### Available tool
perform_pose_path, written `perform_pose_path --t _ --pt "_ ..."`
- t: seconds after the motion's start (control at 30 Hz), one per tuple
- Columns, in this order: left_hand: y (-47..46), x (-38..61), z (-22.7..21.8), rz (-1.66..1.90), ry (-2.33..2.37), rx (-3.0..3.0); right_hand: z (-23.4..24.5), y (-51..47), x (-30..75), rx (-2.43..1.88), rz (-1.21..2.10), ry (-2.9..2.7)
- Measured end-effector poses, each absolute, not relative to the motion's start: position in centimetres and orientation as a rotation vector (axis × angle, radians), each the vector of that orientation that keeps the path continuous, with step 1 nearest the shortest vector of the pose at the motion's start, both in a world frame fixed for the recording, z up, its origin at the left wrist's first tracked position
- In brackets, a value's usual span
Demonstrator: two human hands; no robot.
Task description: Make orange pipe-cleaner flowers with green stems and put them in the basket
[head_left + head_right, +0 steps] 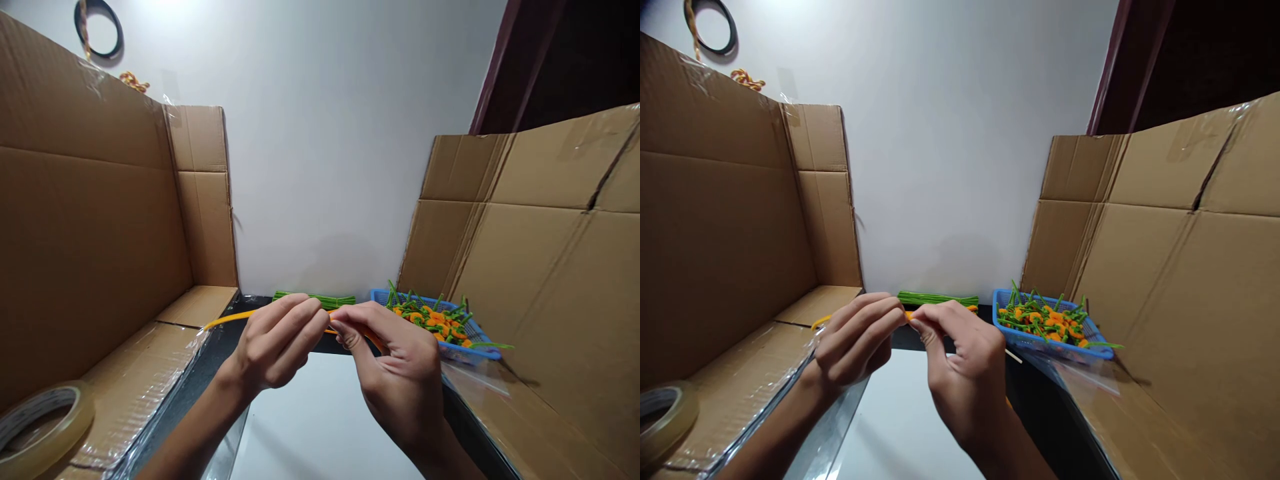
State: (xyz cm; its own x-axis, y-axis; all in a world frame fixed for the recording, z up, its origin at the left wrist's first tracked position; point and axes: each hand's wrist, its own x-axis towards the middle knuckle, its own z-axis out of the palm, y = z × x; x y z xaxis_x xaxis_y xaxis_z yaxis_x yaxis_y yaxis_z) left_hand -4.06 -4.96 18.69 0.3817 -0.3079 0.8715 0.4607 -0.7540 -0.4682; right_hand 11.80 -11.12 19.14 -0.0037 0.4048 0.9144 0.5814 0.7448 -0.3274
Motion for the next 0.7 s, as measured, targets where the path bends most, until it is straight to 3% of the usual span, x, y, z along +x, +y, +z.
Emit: perform_pose_path --t 0.37,0.7 --pt "-3.9 -4.3 18.5 -1.366 -0.159 -2.046 18.9 -10.0 13.0 -0.774 -0.793 -1.794" --pt "-4.9 -4.3 19.1 -1.32 -0.193 -2.017 19.2 -10.8 12.9 -0.722 -0.804 -1.754"
